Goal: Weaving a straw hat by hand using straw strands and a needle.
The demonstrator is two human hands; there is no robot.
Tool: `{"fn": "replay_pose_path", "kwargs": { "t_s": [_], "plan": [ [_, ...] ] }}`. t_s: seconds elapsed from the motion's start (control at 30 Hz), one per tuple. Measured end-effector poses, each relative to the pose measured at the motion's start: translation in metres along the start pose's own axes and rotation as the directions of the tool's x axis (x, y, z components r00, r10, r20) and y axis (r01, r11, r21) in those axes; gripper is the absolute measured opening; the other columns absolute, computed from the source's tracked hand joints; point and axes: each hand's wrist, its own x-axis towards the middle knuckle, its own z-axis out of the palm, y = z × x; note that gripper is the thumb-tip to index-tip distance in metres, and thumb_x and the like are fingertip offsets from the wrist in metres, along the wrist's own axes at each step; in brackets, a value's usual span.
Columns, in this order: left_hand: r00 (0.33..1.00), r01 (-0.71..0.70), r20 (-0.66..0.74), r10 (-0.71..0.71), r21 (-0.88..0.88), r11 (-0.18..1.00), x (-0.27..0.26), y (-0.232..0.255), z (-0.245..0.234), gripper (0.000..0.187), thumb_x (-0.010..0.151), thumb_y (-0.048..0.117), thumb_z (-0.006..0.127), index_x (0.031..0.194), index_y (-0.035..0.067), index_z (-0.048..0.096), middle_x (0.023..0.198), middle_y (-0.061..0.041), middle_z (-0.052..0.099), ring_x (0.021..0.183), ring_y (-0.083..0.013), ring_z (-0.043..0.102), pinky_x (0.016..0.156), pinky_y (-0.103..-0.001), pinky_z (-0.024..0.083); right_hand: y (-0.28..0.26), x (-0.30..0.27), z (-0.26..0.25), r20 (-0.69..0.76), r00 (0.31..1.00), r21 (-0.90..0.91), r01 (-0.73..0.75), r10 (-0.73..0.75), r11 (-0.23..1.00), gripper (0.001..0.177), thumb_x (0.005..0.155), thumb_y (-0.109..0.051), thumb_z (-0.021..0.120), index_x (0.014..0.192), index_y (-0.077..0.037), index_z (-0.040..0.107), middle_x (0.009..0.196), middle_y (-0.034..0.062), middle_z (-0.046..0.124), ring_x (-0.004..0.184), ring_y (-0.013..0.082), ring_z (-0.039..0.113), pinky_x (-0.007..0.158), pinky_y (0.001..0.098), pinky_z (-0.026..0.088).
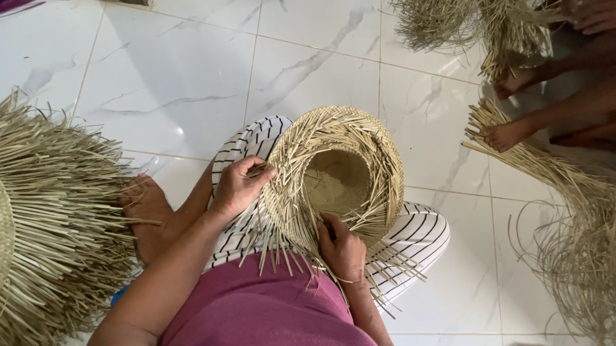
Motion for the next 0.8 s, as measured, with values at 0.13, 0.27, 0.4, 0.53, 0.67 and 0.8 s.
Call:
{"fn": "replay_pose_path", "kwargs": {
  "t_s": [0.13, 0.27, 0.4, 0.53, 0.67, 0.8],
  "plan": [
    [1.000, -0.015, -0.007, 0.015, -0.012, 1.000, 0.0012, -0.0021, 0.0009, 0.016, 0.086, 0.026, 0.085, 0.090, 0.013, 0.078, 0.075, -0.010, 0.075, 0.075, -0.0178, 0.071, 0.068, -0.034, 0.055, -0.0013, -0.0009, -0.0009, 0.002, 1.000, 0.006, -0.005, 0.005, 1.000, 0.033, 0.094, -0.047, 0.062, 0.124, -0.036, 0.070, 0.111, 0.0001, 0.078, 0.103, 0.0348, 0.072, 0.090, 0.0553, 0.056],
    [1.000, -0.017, -0.006, 0.017, -0.018, 1.000, 0.0011, -0.0043, 0.0022, 0.015, 0.086, 0.026, 0.085, 0.090, 0.013, 0.078, 0.075, -0.010, 0.076, 0.075, -0.0181, 0.071, 0.068, -0.033, 0.055, -0.0035, -0.0004, -0.0025, 0.011, 1.000, -0.009, -0.007, 0.007, 1.000, 0.033, 0.094, -0.048, 0.061, 0.124, -0.037, 0.070, 0.110, 0.0005, 0.079, 0.103, 0.0355, 0.072, 0.091, 0.0552, 0.056],
    [1.000, -0.026, -0.002, 0.026, -0.008, 1.000, 0.0020, -0.0025, 0.0009, 0.016, 0.086, 0.026, 0.085, 0.090, 0.012, 0.078, 0.076, -0.011, 0.076, 0.076, -0.0215, 0.073, 0.068, -0.035, 0.056, -0.0030, 0.0009, -0.0010, 0.023, 1.000, -0.004, -0.017, 0.017, 1.000, 0.033, 0.094, -0.049, 0.060, 0.124, -0.038, 0.069, 0.109, 0.0021, 0.079, 0.103, 0.0367, 0.072, 0.091, 0.0560, 0.055],
    [1.000, -0.007, 0.002, 0.007, -0.026, 1.000, 0.0018, -0.0025, 0.0009, 0.015, 0.087, 0.025, 0.085, 0.089, 0.012, 0.078, 0.075, -0.010, 0.076, 0.075, -0.0175, 0.070, 0.068, -0.033, 0.055, -0.0005, 0.0017, 0.0010, 0.021, 1.000, -0.014, -0.020, 0.020, 1.000, 0.033, 0.094, -0.049, 0.061, 0.124, -0.039, 0.069, 0.108, 0.0023, 0.079, 0.102, 0.0364, 0.072, 0.091, 0.0560, 0.055],
    [1.000, -0.012, -0.001, 0.012, -0.024, 1.000, 0.0018, -0.0018, 0.0008, 0.016, 0.086, 0.025, 0.085, 0.090, 0.012, 0.078, 0.076, -0.011, 0.075, 0.075, -0.0180, 0.070, 0.068, -0.033, 0.055, 0.0020, 0.0006, 0.0018, 0.014, 1.000, -0.011, -0.010, 0.010, 1.000, 0.033, 0.094, -0.047, 0.061, 0.125, -0.037, 0.069, 0.108, 0.0036, 0.079, 0.101, 0.0378, 0.072, 0.089, 0.0568, 0.056],
    [1.000, 0.002, -0.008, -0.002, -0.021, 1.000, 0.0016, -0.0047, 0.0028, 0.017, 0.085, 0.026, 0.086, 0.090, 0.012, 0.078, 0.076, -0.011, 0.076, 0.075, -0.0185, 0.071, 0.068, -0.033, 0.055, 0.0019, 0.0017, 0.0030, -0.005, 1.000, -0.009, 0.005, -0.005, 1.000, 0.033, 0.093, -0.046, 0.062, 0.124, -0.037, 0.069, 0.106, 0.0028, 0.079, 0.099, 0.0370, 0.073, 0.088, 0.0564, 0.056]
  ]
}}
